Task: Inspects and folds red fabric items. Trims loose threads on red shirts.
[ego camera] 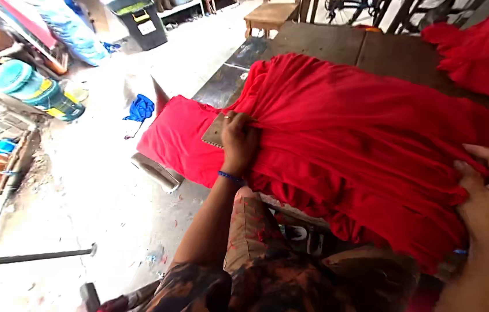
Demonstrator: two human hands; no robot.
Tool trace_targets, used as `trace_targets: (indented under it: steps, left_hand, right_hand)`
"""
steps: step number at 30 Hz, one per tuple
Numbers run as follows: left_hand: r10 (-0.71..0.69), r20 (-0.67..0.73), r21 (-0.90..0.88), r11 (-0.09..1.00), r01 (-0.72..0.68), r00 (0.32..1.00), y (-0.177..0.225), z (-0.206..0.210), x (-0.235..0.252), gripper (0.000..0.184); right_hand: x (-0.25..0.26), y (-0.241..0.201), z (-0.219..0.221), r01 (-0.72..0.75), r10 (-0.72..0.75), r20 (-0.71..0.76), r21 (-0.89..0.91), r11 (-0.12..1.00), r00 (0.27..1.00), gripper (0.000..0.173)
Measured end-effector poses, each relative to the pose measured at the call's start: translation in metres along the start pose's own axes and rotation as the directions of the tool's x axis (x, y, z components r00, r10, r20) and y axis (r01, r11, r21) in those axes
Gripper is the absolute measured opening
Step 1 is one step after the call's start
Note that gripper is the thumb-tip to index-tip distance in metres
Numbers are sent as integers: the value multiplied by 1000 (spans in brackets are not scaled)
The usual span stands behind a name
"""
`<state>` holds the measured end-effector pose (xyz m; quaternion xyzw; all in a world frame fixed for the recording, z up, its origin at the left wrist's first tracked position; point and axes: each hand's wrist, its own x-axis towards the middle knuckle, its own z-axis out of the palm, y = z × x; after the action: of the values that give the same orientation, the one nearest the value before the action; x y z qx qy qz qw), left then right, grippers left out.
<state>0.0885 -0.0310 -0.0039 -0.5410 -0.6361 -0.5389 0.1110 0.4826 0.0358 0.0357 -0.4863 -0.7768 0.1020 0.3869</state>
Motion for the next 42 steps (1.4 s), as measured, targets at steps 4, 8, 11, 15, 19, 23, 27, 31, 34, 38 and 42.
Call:
trace_targets:
  steps: [4, 8, 11, 15, 19, 23, 27, 31, 34, 38, 42]
  left_hand:
    - [-48, 31, -175, 983, 53, 998, -40, -19, -26, 13]
    - [-243, 23, -383, 894, 233, 970, -40, -44, -44, 5]
    - [-347, -30, -373, 874, 312, 937, -41, -58, -54, 8]
    - [-329, 10, -349, 884, 311, 944, -54, -60, -60, 17]
    - [-382, 93, -259, 883, 392, 920, -35, -71, -50, 30]
    - [-143, 52, -129, 980, 149, 988, 34, -93, -43, 54]
    - [354, 247, -250, 923, -294, 902, 143, -57, -53, 20]
    - [561, 446, -241, 826, -510, 697, 199, 15, -40, 23]
    - [537, 518, -224, 837, -500, 666, 201, 44, -25, 21]
    - [290, 420, -494, 868, -51, 860, 189, 41, -22, 4]
    - [-99, 459, -698, 575, 427, 883, 179, 30, -27, 15]
  right_hand:
    - [-25, -24, 7, 6, -12, -166, -38, 999, 986, 29]
    - [-32, -19, 20, 210, -198, -330, 0, 978, 923, 20]
    - [-45, -31, 29, 256, -233, -352, 21, 966, 906, 17]
    - [-60, -44, 46, 332, -281, -421, 52, 942, 862, 13]
    - [-62, -42, 41, 348, -237, -524, 124, 929, 818, 8]
    - [-67, -51, 21, 363, -223, -577, 137, 922, 785, 9]
    - [-68, -62, 11, 476, -303, -577, 172, 863, 758, 11]
    - [-77, -55, 2, 471, -289, -603, 166, 866, 743, 8]
    - [-89, -39, -9, 368, -202, -623, 148, 918, 755, 8]
    - [-99, -21, -23, 246, -84, -627, 176, 953, 775, 9]
    - [-98, -24, -9, 241, -72, -575, 224, 944, 815, 8]
